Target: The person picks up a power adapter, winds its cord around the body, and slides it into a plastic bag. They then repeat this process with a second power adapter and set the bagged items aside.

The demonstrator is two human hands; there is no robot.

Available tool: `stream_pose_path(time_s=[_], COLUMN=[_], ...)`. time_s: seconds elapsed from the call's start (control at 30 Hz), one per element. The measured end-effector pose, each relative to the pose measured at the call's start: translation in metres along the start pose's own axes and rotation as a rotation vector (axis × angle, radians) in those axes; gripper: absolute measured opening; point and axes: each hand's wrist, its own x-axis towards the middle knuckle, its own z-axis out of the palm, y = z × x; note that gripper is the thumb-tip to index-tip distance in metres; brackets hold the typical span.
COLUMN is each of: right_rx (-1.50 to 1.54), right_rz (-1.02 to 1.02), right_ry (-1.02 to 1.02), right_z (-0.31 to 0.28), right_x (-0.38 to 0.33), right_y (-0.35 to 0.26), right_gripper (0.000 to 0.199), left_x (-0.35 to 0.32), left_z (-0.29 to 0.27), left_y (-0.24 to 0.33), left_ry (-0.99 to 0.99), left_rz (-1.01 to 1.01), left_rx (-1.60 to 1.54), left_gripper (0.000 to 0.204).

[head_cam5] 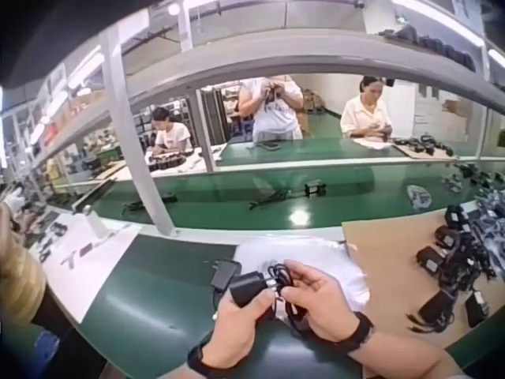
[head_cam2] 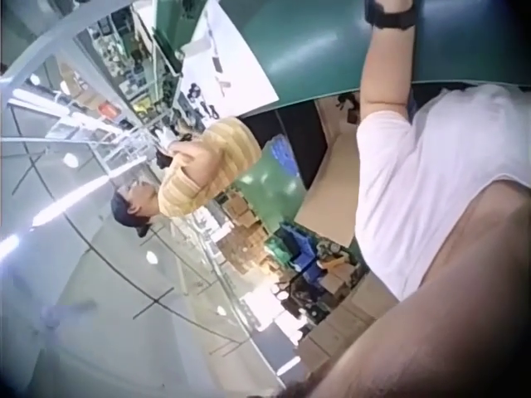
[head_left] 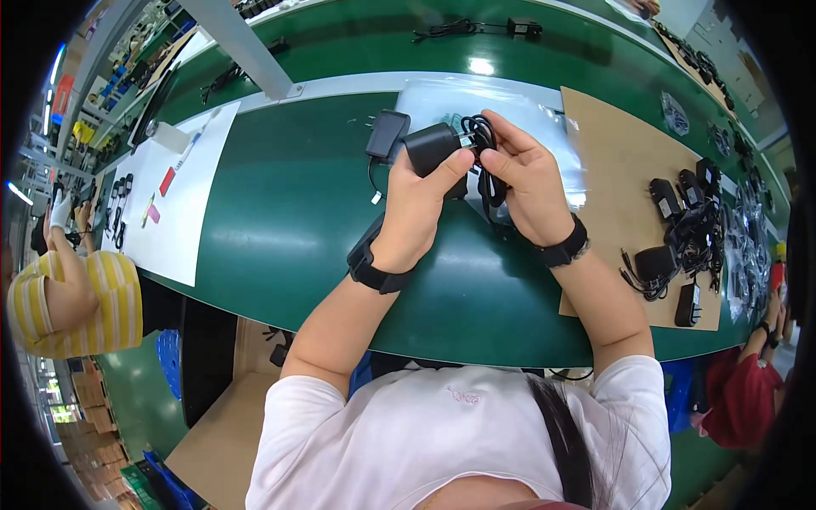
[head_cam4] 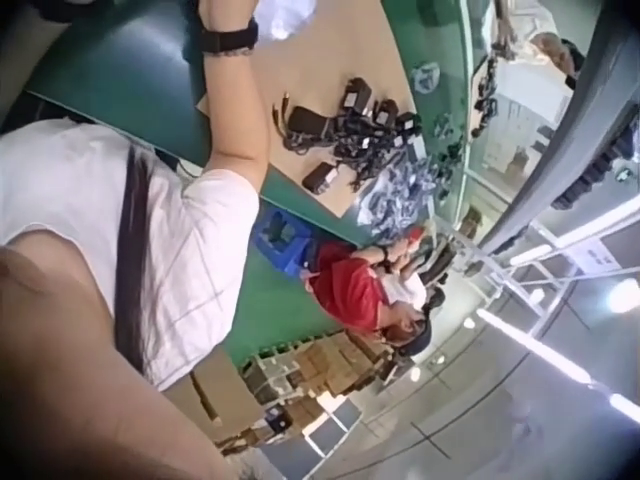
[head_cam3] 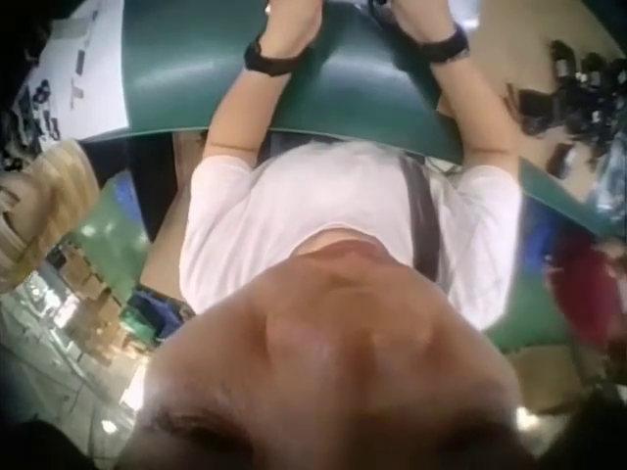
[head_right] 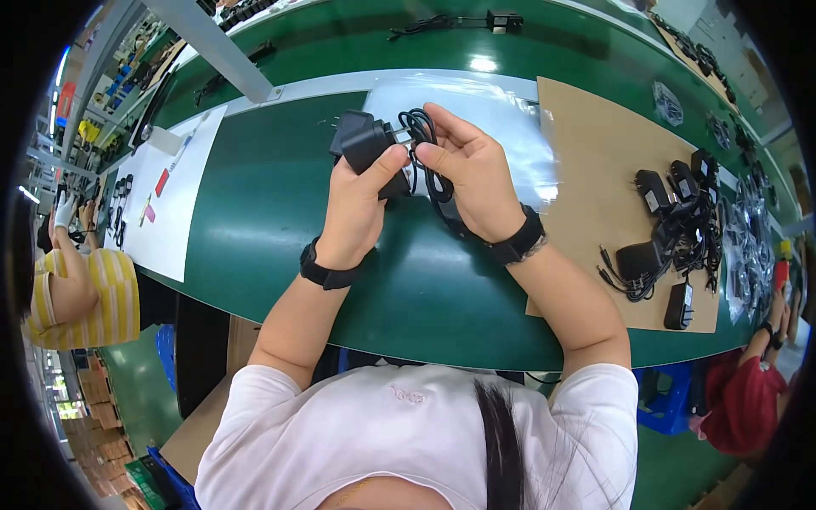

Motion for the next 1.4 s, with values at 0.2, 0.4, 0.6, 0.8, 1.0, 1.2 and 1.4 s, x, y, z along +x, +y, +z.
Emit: stream_pose_path(time_s=[0.2, 0.4, 0.6, 0.8, 1.0, 1.2, 1.4], right_rx=[-0.432, -0.590, -0.808, -0.459, -0.404, 0.413, 0.086], right_rz=[-0.073, -0.238, -0.372, -0.354, 0.153, 0.404, 0.130], right_ry=[-0.087, -0.166, -0.202, -0.308, -0.179, -0.098, 0.030], right_z=[0.003, 0.006, 0.015, 0.019, 0.013, 0.006, 0.018], right_x=[-0.003, -0.009, -0.020, -0.022, -0.023, -0.017, -0.027], right_y=[0.012, 0.021, 0.021, 0.026, -0.003, 0.006, 0.006], right_gripper=[0.047, 0.049, 0.055, 0.066, 0.040, 0.025, 0.027], left_x=[-0.002, -0.006, -0.007, -0.005, -0.011, -0.029, -0.037], left_z=[-0.011, -0.016, -0.019, -0.016, -0.021, 0.001, 0.012], left_y=[-0.005, -0.006, -0.011, -0.006, 0.013, -0.011, -0.015], left_ry=[-0.031, -0.024, -0.011, 0.039, 0.179, -0.291, 0.066], left_rz=[0.005, 0.059, 0.128, 0.211, 0.983, 0.907, 0.464], left_rx=[0.043, 0.192, 0.163, 0.275, 0.635, 0.473, 0.265], left_gripper=[0.025, 0.032, 0.033, 0.036, 0.045, 0.044, 0.040])
